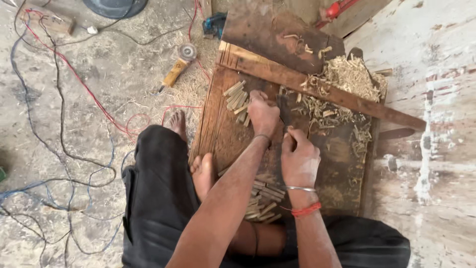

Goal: The person sits on the floor at a low wooden bench and whittles small wooden sticks with a knife, shaving the ends of each stick one at a time and setting finished sticks in a pile on the bench.

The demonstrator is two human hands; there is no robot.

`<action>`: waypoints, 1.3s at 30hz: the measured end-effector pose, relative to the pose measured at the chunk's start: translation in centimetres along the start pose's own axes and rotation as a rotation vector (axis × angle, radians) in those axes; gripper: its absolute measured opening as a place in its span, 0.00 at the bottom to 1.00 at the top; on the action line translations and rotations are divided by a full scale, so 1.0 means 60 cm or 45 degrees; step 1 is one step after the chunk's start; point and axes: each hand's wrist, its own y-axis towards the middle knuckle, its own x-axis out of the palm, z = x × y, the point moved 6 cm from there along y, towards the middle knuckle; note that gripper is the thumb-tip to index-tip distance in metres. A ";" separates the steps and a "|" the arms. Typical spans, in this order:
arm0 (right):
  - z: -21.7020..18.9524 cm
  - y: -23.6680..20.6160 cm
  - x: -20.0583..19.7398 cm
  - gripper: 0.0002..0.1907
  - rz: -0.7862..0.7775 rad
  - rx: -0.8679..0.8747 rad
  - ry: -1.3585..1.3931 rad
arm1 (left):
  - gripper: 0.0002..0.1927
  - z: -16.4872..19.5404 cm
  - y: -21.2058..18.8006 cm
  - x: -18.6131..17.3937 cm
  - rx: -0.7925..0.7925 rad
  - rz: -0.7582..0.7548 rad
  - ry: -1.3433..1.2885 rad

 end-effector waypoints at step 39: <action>0.053 -0.028 0.011 0.13 -0.040 0.266 0.331 | 0.16 0.006 0.017 0.010 -0.068 -0.109 -0.071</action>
